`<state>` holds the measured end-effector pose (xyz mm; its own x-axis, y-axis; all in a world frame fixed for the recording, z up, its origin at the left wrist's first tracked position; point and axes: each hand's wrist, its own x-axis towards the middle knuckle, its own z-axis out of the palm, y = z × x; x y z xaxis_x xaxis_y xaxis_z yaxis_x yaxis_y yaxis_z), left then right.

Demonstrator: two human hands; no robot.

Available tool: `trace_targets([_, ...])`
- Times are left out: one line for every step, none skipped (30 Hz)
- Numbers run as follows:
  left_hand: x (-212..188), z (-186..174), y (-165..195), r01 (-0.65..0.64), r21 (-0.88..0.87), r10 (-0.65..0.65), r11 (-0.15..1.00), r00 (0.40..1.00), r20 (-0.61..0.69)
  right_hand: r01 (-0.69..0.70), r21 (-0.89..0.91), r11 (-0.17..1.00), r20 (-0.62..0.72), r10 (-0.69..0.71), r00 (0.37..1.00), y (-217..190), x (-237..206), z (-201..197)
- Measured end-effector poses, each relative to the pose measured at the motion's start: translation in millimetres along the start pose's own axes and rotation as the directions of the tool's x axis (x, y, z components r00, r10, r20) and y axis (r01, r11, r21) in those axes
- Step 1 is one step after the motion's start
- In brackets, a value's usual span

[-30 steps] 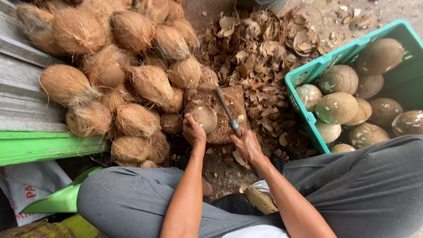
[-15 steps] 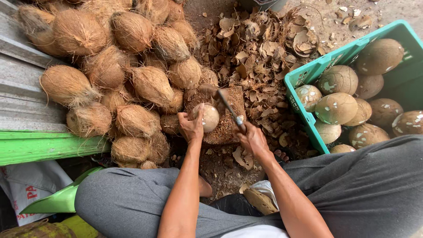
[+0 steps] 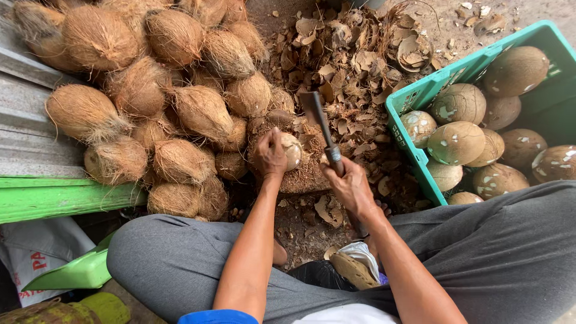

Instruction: The person sits on the ground and uses a machete to trim the outer husk off coconuts, holding each coconut on a wooden block and striking the husk to remove the fibrous layer. Trimmed coconuts are placed into a green plastic crate beside them.

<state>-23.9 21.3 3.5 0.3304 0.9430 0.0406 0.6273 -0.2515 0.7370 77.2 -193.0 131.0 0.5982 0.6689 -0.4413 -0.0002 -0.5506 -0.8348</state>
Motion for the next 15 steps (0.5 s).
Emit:
trace_targets([0.4,0.5,0.9,-0.063,0.017,0.064,0.998,0.997,-0.053,0.006,-0.014,1.000,0.018,-0.005,1.000,1.3,-1.6,5.2])
trace_targets([-0.1,1.1,1.8,-0.125,0.038,0.129,0.991,0.986,-0.106,-0.028,-0.024,0.999,0.058,0.029,0.998,2.0,-3.6,11.0])
trace_targets([-0.8,2.8,2.7,-0.188,0.061,0.195,0.980,0.968,-0.159,-0.057,-0.036,0.998,0.095,0.061,0.994,2.5,-4.9,15.1])
trace_targets([-1.6,3.2,4.0,-0.157,0.015,0.158,0.987,0.976,-0.153,-0.084,-0.051,0.995,0.131,0.090,0.987,2.5,-5.3,16.5])
trace_targets([-2.6,3.7,5.4,-0.123,-0.029,0.117,0.992,0.983,-0.144,-0.092,-0.003,0.996,0.132,0.091,0.987,2.5,-5.9,16.4])
trace_targets([-3.0,3.3,6.1,-0.086,-0.070,0.076,0.994,0.989,-0.127,-0.105,0.048,0.993,0.135,0.098,0.986,2.0,-6.3,15.8])
trace_targets([-3.8,2.5,6.6,-0.047,-0.077,0.040,0.996,0.995,-0.097,-0.116,0.099,0.988,0.132,0.103,0.986,1.4,-7.1,14.0])
trace_targets([-3.8,1.2,6.7,-0.008,-0.083,0.001,0.997,0.997,-0.074,-0.032,0.156,0.987,0.090,0.018,0.996,0.5,-6.6,11.5])
trace_targets([-4.3,-0.5,6.4,0.042,-0.082,-0.046,0.996,0.998,-0.047,0.044,0.210,0.977,0.052,-0.056,0.997,-0.5,-7.0,9.1])
trace_targets([-4.4,-2.2,6.0,0.066,-0.065,-0.069,0.996,0.996,-0.050,0.114,0.264,0.958,0.010,-0.120,0.993,-1.4,-8.1,8.0])
trace_targets([-5.0,-3.6,5.1,0.085,-0.050,-0.087,0.995,0.995,-0.056,0.123,0.318,0.940,-0.004,-0.128,0.992,-2.6,-9.1,8.2])
trace_targets([-5.5,-4.5,4.5,0.094,-0.041,-0.096,0.995,0.993,-0.064,0.143,0.371,0.918,-0.026,-0.143,0.989,-3.7,-9.8,9.3])
trace_targets([-6.3,-4.9,3.4,0.071,-0.059,-0.076,0.996,0.994,-0.074,0.167,0.421,0.891,-0.056,-0.158,0.986,-4.6,-10.6,11.2])
trace_targets([-7.2,-4.5,2.6,0.052,-0.076,-0.059,0.996,0.995,-0.085,0.093,0.384,0.919,-0.029,-0.089,0.996,-5.7,-10.6,14.9])
trace_targets([-8.2,-3.5,1.5,0.041,-0.088,-0.049,0.995,0.994,-0.093,0.011,0.343,0.939,0.001,-0.012,1.000,-6.4,-10.6,19.6])
